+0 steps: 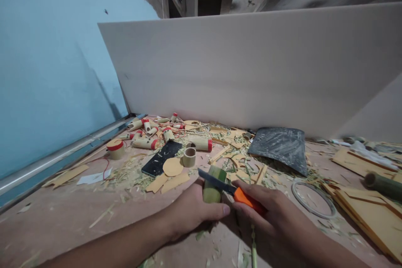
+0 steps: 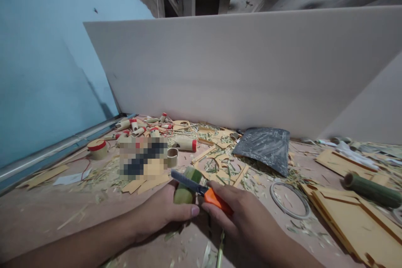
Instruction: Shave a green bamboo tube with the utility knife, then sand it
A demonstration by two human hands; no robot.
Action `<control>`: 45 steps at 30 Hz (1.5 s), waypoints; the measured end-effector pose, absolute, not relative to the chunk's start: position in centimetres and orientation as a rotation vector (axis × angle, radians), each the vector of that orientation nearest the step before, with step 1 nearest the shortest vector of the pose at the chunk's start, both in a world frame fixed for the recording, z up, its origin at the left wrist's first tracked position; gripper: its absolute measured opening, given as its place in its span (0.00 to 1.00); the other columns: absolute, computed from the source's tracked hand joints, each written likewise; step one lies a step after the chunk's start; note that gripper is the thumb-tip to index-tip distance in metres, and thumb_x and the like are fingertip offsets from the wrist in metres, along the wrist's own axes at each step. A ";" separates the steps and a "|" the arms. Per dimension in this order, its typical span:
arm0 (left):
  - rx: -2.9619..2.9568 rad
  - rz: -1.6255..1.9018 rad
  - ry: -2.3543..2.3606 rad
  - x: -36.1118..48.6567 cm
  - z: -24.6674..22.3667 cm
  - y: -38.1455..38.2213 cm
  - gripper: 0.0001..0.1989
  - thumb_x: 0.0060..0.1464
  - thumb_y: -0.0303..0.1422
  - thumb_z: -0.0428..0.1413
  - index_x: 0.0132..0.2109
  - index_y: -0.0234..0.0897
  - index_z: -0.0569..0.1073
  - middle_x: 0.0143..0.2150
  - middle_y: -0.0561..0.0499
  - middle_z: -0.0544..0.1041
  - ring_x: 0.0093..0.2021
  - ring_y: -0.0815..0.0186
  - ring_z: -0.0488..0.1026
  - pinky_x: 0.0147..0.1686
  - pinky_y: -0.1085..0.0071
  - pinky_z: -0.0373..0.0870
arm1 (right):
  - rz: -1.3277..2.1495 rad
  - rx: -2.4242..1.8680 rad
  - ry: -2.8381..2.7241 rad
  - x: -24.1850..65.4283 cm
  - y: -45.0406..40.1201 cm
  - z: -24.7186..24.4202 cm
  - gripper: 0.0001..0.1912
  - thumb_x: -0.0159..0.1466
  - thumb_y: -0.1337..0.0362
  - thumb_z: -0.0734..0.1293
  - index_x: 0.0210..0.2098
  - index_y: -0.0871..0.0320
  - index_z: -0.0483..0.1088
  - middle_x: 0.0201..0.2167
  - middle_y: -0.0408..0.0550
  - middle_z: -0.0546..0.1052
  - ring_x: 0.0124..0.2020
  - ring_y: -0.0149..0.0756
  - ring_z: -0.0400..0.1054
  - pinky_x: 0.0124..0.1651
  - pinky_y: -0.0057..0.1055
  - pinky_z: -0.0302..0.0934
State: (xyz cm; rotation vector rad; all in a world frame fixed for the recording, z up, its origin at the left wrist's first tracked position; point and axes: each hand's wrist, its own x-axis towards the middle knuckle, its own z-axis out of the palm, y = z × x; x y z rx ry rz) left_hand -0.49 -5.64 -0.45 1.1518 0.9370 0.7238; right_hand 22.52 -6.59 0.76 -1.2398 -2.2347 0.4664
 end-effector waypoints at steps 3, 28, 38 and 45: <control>1.186 0.761 0.941 -0.3 -0.6 -5.7 0.21 0.45 0.29 0.65 0.47 0.36 0.71 0.29 0.57 0.74 0.24 0.73 0.66 0.23 0.76 0.61 | 0.655 -1.176 -2.326 22.3 -6.8 0.8 0.19 0.74 0.51 0.66 0.59 0.52 0.78 0.42 0.51 0.86 0.40 0.44 0.79 0.43 0.33 0.71; 1.198 0.777 0.988 0.4 -0.9 -5.4 0.21 0.51 0.36 0.64 0.49 0.36 0.67 0.28 0.55 0.77 0.25 0.68 0.74 0.29 0.70 0.74 | 0.358 -1.302 -2.193 23.6 -5.2 1.2 0.24 0.75 0.49 0.61 0.56 0.57 0.80 0.36 0.52 0.87 0.31 0.42 0.80 0.36 0.32 0.71; 1.321 0.777 1.071 0.3 -0.9 -5.6 0.15 0.45 0.29 0.59 0.43 0.38 0.69 0.27 0.58 0.72 0.20 0.71 0.65 0.18 0.75 0.63 | 0.705 -1.211 -2.326 22.3 -6.8 1.1 0.23 0.75 0.49 0.64 0.61 0.53 0.78 0.41 0.51 0.86 0.40 0.44 0.80 0.45 0.33 0.72; 1.344 0.827 1.120 0.5 -0.9 -5.6 0.16 0.43 0.28 0.58 0.43 0.39 0.71 0.30 0.57 0.73 0.24 0.71 0.66 0.21 0.75 0.63 | 0.607 -1.269 -2.320 21.9 -7.3 0.4 0.21 0.75 0.49 0.64 0.58 0.51 0.78 0.43 0.51 0.86 0.41 0.44 0.81 0.45 0.33 0.72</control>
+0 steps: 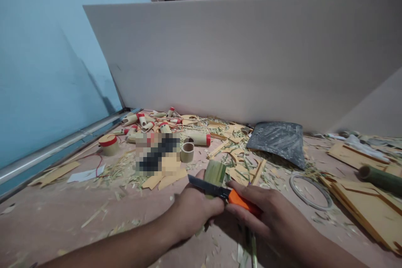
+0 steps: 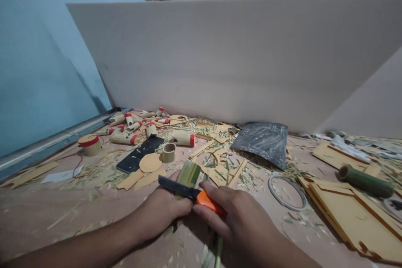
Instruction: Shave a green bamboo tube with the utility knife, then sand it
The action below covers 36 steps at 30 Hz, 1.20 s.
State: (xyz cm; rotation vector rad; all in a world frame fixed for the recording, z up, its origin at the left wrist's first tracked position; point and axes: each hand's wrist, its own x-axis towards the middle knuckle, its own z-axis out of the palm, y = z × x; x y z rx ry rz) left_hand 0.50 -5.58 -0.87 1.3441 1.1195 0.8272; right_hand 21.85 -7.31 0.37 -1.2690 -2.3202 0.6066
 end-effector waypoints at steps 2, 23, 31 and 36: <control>1.359 0.813 1.145 0.7 -0.8 -5.4 0.11 0.45 0.29 0.58 0.40 0.38 0.72 0.28 0.57 0.73 0.23 0.71 0.65 0.20 0.76 0.62 | 0.530 -1.305 -2.302 21.7 -7.2 0.3 0.20 0.75 0.49 0.64 0.59 0.49 0.78 0.44 0.51 0.86 0.40 0.44 0.81 0.44 0.33 0.72; 1.225 0.765 1.033 0.2 -0.4 -5.8 0.24 0.53 0.37 0.65 0.53 0.35 0.67 0.29 0.58 0.73 0.22 0.72 0.67 0.21 0.76 0.66 | 0.396 -1.408 -2.156 24.0 -5.0 2.1 0.23 0.75 0.47 0.60 0.43 0.56 0.81 0.27 0.43 0.81 0.26 0.37 0.73 0.30 0.27 0.63; 1.308 0.729 1.018 0.0 -0.8 -5.7 0.18 0.58 0.41 0.64 0.48 0.36 0.70 0.28 0.57 0.74 0.23 0.73 0.66 0.20 0.79 0.62 | 0.626 -1.288 -2.175 23.3 -5.7 1.9 0.19 0.75 0.49 0.61 0.46 0.53 0.79 0.34 0.45 0.83 0.35 0.40 0.77 0.39 0.30 0.66; 1.235 0.712 0.988 0.2 -1.0 -5.5 0.21 0.56 0.46 0.64 0.46 0.35 0.70 0.28 0.53 0.77 0.21 0.71 0.69 0.20 0.76 0.68 | 0.867 -1.256 -2.178 22.8 -6.1 1.9 0.16 0.75 0.51 0.63 0.38 0.53 0.75 0.31 0.42 0.79 0.31 0.36 0.72 0.35 0.28 0.63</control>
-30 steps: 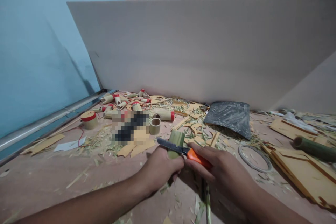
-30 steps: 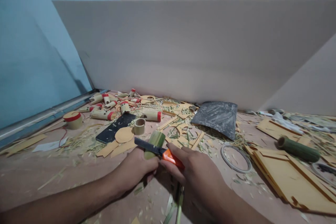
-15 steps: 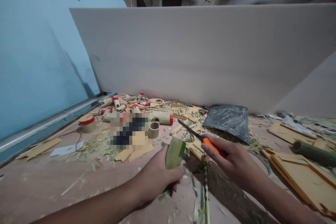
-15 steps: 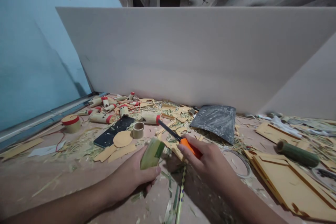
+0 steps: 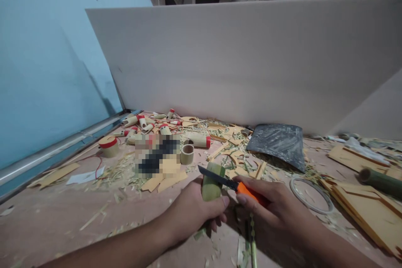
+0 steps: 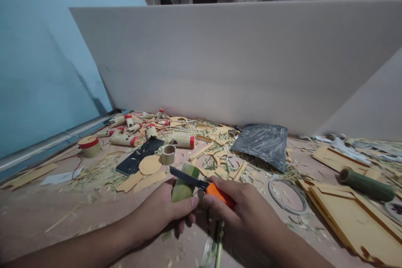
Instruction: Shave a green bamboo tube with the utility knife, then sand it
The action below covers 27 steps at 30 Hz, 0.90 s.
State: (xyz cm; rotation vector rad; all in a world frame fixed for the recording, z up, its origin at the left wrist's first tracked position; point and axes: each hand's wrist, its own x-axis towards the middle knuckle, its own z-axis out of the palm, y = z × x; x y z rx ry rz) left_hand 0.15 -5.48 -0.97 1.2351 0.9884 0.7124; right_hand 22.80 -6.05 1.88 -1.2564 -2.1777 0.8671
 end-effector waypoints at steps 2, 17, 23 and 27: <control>1.229 0.686 0.988 0.2 -1.0 -5.5 0.23 0.56 0.49 0.64 0.46 0.36 0.70 0.26 0.53 0.77 0.21 0.69 0.69 0.19 0.75 0.68 | 0.940 -1.238 -2.165 22.6 -6.2 1.8 0.16 0.76 0.51 0.63 0.38 0.53 0.74 0.31 0.42 0.79 0.31 0.35 0.70 0.34 0.28 0.62; 1.234 0.873 0.939 0.3 -1.0 -6.2 0.23 0.44 0.26 0.66 0.49 0.39 0.74 0.38 0.54 0.78 0.33 0.68 0.70 0.31 0.74 0.67 | 0.851 -1.160 -2.343 21.9 -7.2 0.9 0.17 0.76 0.48 0.64 0.45 0.52 0.77 0.38 0.45 0.83 0.38 0.38 0.76 0.42 0.28 0.64; 1.391 0.886 1.104 0.5 -1.5 -6.1 0.20 0.48 0.33 0.66 0.50 0.38 0.77 0.41 0.49 0.81 0.40 0.60 0.75 0.37 0.70 0.70 | 0.608 -1.338 -2.301 21.5 -7.5 0.8 0.18 0.75 0.46 0.63 0.43 0.52 0.76 0.36 0.46 0.83 0.35 0.40 0.77 0.38 0.29 0.64; 1.458 0.796 1.233 0.5 -1.6 -6.1 0.20 0.53 0.38 0.65 0.52 0.38 0.76 0.38 0.50 0.80 0.34 0.63 0.73 0.32 0.71 0.66 | 0.451 -1.438 -2.228 22.3 -6.7 0.8 0.20 0.75 0.45 0.61 0.44 0.50 0.76 0.35 0.45 0.84 0.32 0.40 0.77 0.34 0.29 0.64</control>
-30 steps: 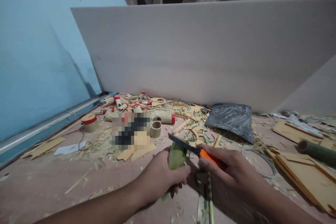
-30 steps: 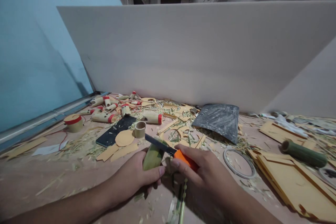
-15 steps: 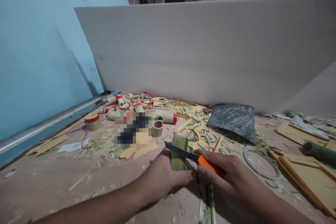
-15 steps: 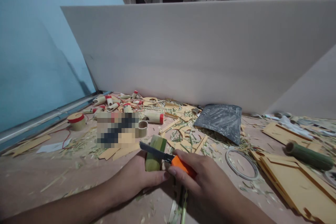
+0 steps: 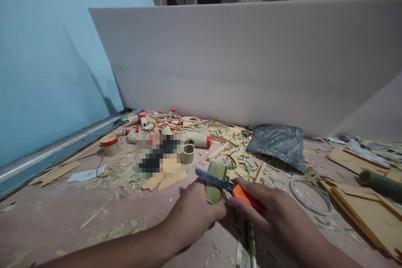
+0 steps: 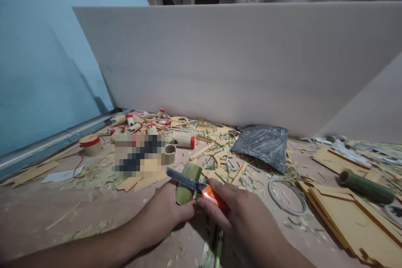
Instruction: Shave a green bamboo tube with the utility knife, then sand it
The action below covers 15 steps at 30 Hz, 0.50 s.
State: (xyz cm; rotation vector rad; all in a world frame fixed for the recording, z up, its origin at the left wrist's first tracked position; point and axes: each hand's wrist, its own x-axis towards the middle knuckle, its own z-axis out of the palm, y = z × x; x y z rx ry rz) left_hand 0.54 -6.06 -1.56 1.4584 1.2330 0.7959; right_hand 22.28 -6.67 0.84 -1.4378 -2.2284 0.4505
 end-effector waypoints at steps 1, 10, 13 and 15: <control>1.478 0.808 1.243 0.5 -1.6 -6.1 0.21 0.54 0.39 0.64 0.53 0.37 0.75 0.39 0.50 0.80 0.34 0.63 0.72 0.32 0.72 0.66 | 0.381 -1.469 -2.191 22.8 -6.2 0.8 0.20 0.75 0.44 0.60 0.46 0.50 0.77 0.34 0.45 0.84 0.31 0.40 0.77 0.33 0.29 0.64; 1.466 0.806 1.095 -0.1 -0.4 -6.6 0.30 0.63 0.53 0.59 0.63 0.39 0.67 0.40 0.51 0.73 0.36 0.64 0.69 0.34 0.71 0.67 | 0.172 -1.538 -2.079 25.5 -3.9 1.5 0.24 0.77 0.43 0.58 0.43 0.54 0.77 0.26 0.43 0.80 0.25 0.38 0.73 0.30 0.29 0.61; 1.299 0.791 1.011 -0.2 -0.2 -6.6 0.34 0.67 0.59 0.51 0.66 0.37 0.64 0.39 0.50 0.72 0.35 0.62 0.71 0.32 0.69 0.70 | 0.210 -1.504 -2.103 24.8 -4.7 1.7 0.24 0.76 0.44 0.58 0.45 0.55 0.77 0.27 0.44 0.81 0.25 0.38 0.72 0.30 0.30 0.60; 1.274 0.840 0.991 -0.2 -0.1 -6.6 0.32 0.67 0.57 0.52 0.64 0.38 0.66 0.44 0.46 0.75 0.43 0.59 0.73 0.41 0.66 0.73 | 0.212 -1.504 -2.112 24.6 -4.9 1.7 0.24 0.76 0.44 0.59 0.43 0.55 0.77 0.24 0.42 0.79 0.23 0.37 0.71 0.28 0.30 0.59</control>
